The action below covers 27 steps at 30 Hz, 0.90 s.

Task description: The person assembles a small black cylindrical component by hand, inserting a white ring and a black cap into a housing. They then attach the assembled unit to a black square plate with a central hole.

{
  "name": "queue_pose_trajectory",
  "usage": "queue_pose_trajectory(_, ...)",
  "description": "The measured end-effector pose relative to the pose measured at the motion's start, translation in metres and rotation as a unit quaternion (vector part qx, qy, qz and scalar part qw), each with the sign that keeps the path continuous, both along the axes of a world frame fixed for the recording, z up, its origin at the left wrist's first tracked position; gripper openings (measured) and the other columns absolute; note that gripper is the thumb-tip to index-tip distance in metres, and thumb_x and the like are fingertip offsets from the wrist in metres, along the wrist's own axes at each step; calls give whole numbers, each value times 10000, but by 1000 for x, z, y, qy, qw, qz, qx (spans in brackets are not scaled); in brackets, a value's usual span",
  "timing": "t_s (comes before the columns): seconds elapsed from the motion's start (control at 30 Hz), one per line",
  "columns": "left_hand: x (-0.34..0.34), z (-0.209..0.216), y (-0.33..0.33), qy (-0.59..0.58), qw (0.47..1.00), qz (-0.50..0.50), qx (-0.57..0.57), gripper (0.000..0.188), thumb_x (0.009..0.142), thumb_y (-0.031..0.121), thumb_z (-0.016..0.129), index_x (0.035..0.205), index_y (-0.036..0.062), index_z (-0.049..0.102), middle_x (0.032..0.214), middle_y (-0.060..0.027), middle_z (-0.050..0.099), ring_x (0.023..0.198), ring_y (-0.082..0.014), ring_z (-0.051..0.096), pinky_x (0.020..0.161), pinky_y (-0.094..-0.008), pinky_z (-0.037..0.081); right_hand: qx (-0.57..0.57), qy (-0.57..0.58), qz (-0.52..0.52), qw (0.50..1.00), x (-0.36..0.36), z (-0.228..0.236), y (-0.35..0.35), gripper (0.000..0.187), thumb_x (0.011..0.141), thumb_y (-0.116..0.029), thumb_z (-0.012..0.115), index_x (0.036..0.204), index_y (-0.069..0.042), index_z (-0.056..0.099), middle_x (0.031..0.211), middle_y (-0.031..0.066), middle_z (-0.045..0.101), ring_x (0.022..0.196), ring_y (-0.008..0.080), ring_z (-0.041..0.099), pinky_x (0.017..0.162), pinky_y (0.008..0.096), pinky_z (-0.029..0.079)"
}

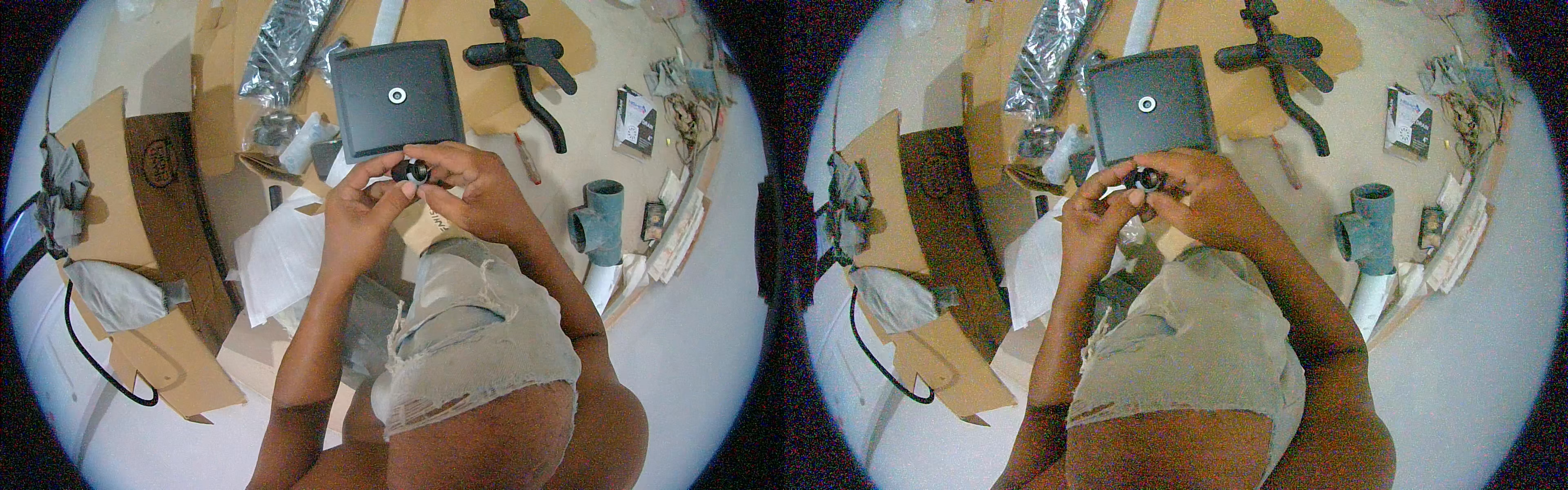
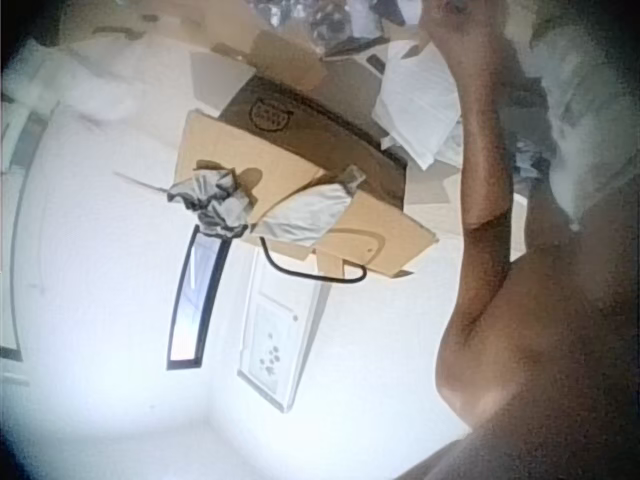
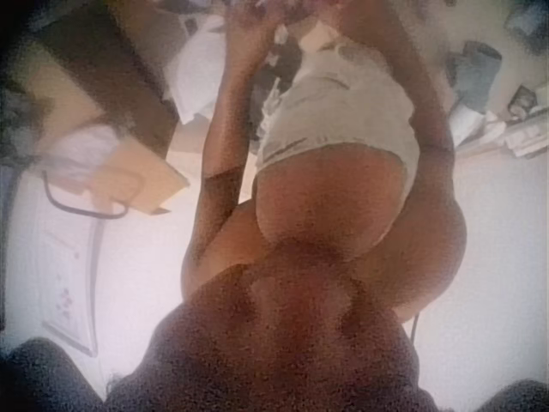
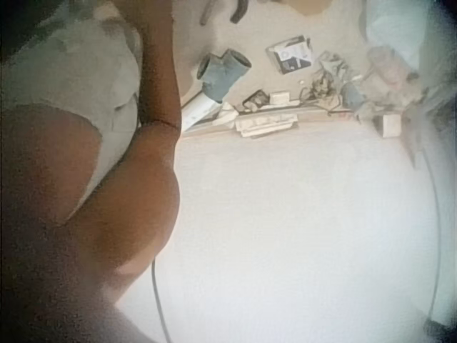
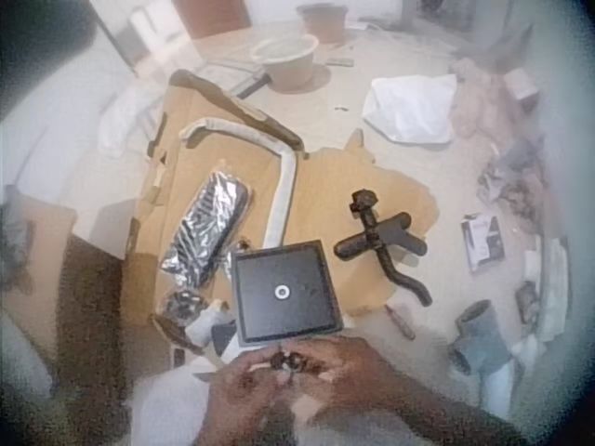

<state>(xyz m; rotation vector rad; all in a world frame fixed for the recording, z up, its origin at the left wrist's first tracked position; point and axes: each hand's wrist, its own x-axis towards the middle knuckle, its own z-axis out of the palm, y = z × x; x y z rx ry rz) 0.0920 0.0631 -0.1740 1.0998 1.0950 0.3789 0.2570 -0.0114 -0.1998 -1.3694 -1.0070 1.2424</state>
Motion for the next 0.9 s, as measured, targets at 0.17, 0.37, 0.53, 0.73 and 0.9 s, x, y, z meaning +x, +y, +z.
queue_pose_trajectory(0.17, -2, 2, 4, 24, 1000, 10, -3, 407, 844, 104, 734, 1216, -12, 616, 1064, -112, 689, 930, -181, 681, 836, -308, 544, 63, -165, -13, 984, 0, -1, 5, 319, 793, -48, 726, 1103, -3, 664, 977, 147, 685, 792, 198, 683, 750, 289, 540)
queue_pose_trajectory(0.37, -5, 1, 7, 9, 1000, 14, -5, 383, 874, 36, 684, 1228, -55, 569, 934, -130, 700, 826, -146, 672, 771, -271, 547, 32, -145, -104, 983, 0, -2, 4, 143, 798, -146, 741, 899, -56, 697, 904, 112, 694, 782, 273, 683, 701, 366, 553)
queue_pose_trajectory(0.53, -5, 1, 6, -17, 999, 24, -16, 377, 883, 45, 681, 1228, -57, 569, 943, -124, 698, 842, -147, 670, 774, -274, 554, 90, -170, -137, 972, 1, -4, 5, 87, 829, -132, 707, 895, -74, 701, 962, 113, 692, 842, 280, 678, 746, 379, 553)
queue_pose_trajectory(0.73, -3, -3, 6, -26, 999, 24, -22, 379, 886, 58, 689, 1227, -57, 571, 946, -121, 694, 846, -149, 669, 786, -277, 561, 139, -244, -62, 958, -5, -5, 3, 121, 798, -61, 698, 919, -59, 687, 1069, 133, 678, 945, 280, 668, 820, 363, 538)
queue_pose_trajectory(0.9, -2, -4, 4, -28, 999, 34, -29, 384, 894, 65, 683, 1237, -65, 566, 985, -140, 691, 875, -172, 679, 793, -286, 569, 156, -245, -41, 956, 0, -3, 4, 83, 846, -139, 663, 867, -62, 684, 1030, 117, 668, 930, 281, 657, 805, 395, 541)
